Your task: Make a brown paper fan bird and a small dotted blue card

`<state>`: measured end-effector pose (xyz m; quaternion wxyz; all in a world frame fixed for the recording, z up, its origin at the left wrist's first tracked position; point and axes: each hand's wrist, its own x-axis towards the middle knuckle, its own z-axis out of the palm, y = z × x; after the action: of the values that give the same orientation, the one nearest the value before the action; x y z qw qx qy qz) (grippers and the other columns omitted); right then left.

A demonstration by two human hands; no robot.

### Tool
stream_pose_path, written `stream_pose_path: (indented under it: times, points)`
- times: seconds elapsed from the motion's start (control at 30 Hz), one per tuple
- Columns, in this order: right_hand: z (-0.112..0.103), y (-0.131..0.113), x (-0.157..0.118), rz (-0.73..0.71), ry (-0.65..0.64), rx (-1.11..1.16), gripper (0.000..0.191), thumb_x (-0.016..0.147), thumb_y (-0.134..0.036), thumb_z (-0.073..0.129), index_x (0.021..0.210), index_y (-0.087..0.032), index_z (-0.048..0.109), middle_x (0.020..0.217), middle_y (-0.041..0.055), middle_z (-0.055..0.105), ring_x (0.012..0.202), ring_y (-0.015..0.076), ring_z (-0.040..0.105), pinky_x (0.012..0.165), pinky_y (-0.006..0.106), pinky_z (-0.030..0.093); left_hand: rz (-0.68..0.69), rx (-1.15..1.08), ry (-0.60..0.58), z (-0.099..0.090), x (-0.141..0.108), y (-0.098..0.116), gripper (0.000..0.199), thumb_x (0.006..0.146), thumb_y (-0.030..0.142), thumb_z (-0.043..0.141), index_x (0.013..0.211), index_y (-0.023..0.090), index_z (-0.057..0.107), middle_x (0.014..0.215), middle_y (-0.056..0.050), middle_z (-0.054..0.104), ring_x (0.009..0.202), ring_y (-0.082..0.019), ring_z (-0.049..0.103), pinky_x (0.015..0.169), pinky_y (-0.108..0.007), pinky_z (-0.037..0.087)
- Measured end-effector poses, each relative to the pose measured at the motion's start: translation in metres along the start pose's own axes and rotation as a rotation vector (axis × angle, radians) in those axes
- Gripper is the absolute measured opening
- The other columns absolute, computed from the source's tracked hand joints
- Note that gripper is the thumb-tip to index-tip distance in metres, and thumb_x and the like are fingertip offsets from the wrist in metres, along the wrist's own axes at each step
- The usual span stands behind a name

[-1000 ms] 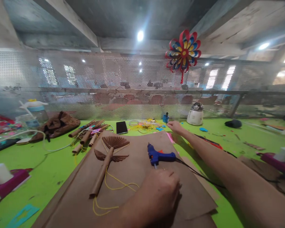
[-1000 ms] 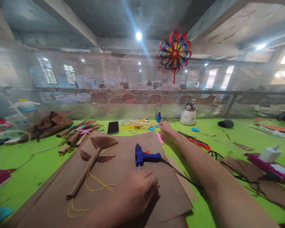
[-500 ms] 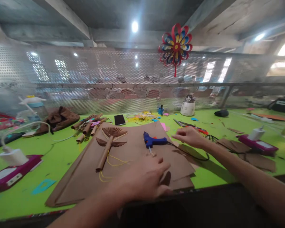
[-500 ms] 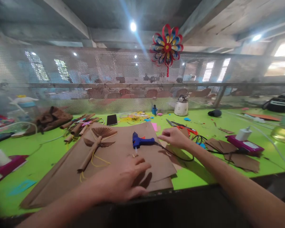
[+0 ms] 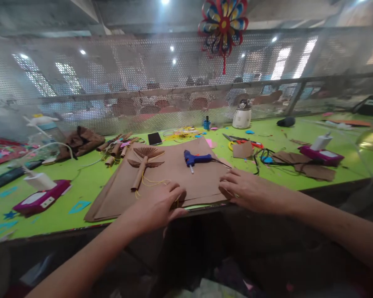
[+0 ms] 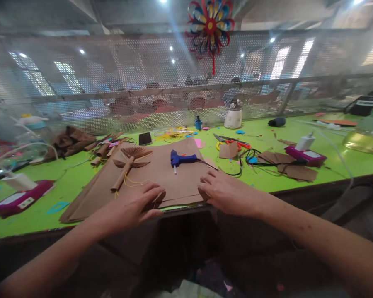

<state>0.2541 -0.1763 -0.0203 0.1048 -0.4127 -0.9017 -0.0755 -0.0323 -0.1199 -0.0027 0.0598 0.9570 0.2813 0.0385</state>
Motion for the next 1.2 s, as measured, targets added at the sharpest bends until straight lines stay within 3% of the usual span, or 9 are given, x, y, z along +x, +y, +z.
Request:
stream_pose_path:
  times: [0.23,0.43,0.53,0.7,0.93,1.03,1.2]
  points:
    - [0.0,0.013,0.003,-0.043,-0.089,0.117,0.02,0.091,-0.027,0.047,0.089,-0.019,0.065,0.097,0.0079,0.064,0.09,0.0193,0.056,0.081,0.032,0.042,-0.003,-0.04,0.061,0.009,0.003,-0.012,0.032,0.085,0.047,0.049,0.101,0.021,0.057,0.103,-0.008,0.055,0.092,-0.02,0.054,0.085,-0.031,0.04]
    - [0.0,0.015,0.008,0.083,0.074,0.012,0.026,0.091,-0.019,0.041,0.082,-0.017,0.065,0.083,0.0094,0.064,0.078,0.0187,0.058,0.071,0.029,0.043,-0.008,-0.028,0.118,0.009,0.009,-0.018,0.026,0.087,0.029,0.043,0.104,0.019,0.059,0.098,-0.009,0.06,0.09,-0.02,0.056,0.083,-0.031,0.042]
    - [-0.001,0.016,0.014,0.135,0.148,-0.034,0.028,0.092,-0.023,0.039,0.081,-0.016,0.064,0.078,0.0092,0.063,0.075,0.0192,0.058,0.068,0.029,0.042,-0.058,0.014,0.091,0.001,0.012,-0.02,0.027,0.086,0.018,0.037,0.095,0.017,0.062,0.089,-0.01,0.064,0.082,-0.022,0.058,0.078,-0.033,0.043]
    - [-0.007,0.019,0.023,0.159,0.262,0.051,0.026,0.09,-0.024,0.041,0.091,-0.016,0.066,0.081,0.0093,0.068,0.074,0.0201,0.061,0.068,0.03,0.042,-0.169,0.078,0.069,-0.008,0.015,-0.022,0.027,0.087,0.018,0.035,0.083,0.017,0.062,0.082,-0.01,0.065,0.072,-0.022,0.058,0.069,-0.033,0.043]
    - [-0.014,0.012,0.023,0.223,0.244,0.274,0.029,0.088,-0.035,0.048,0.077,-0.017,0.068,0.071,0.0057,0.069,0.062,0.0163,0.059,0.06,0.027,0.04,-0.024,0.103,0.106,0.007,0.009,-0.022,0.02,0.086,0.016,0.039,0.081,0.017,0.058,0.084,-0.008,0.062,0.079,-0.019,0.058,0.071,-0.028,0.042]
    - [-0.009,0.028,0.025,0.277,0.315,0.298,0.032,0.088,-0.035,0.048,0.072,-0.017,0.068,0.069,0.0052,0.069,0.062,0.0151,0.058,0.062,0.027,0.041,-0.1,0.108,0.162,0.011,0.007,-0.024,0.026,0.09,0.02,0.032,0.082,0.018,0.057,0.084,-0.008,0.062,0.078,-0.018,0.058,0.07,-0.027,0.042]
    - [0.004,0.081,0.032,0.492,0.456,0.378,0.037,0.084,-0.04,0.05,0.061,-0.015,0.064,0.057,0.0038,0.064,0.055,0.0139,0.055,0.056,0.026,0.041,-0.207,0.05,0.211,0.014,0.006,-0.035,0.028,0.092,0.026,0.031,0.084,0.018,0.057,0.081,-0.007,0.065,0.075,-0.019,0.06,0.067,-0.028,0.043]
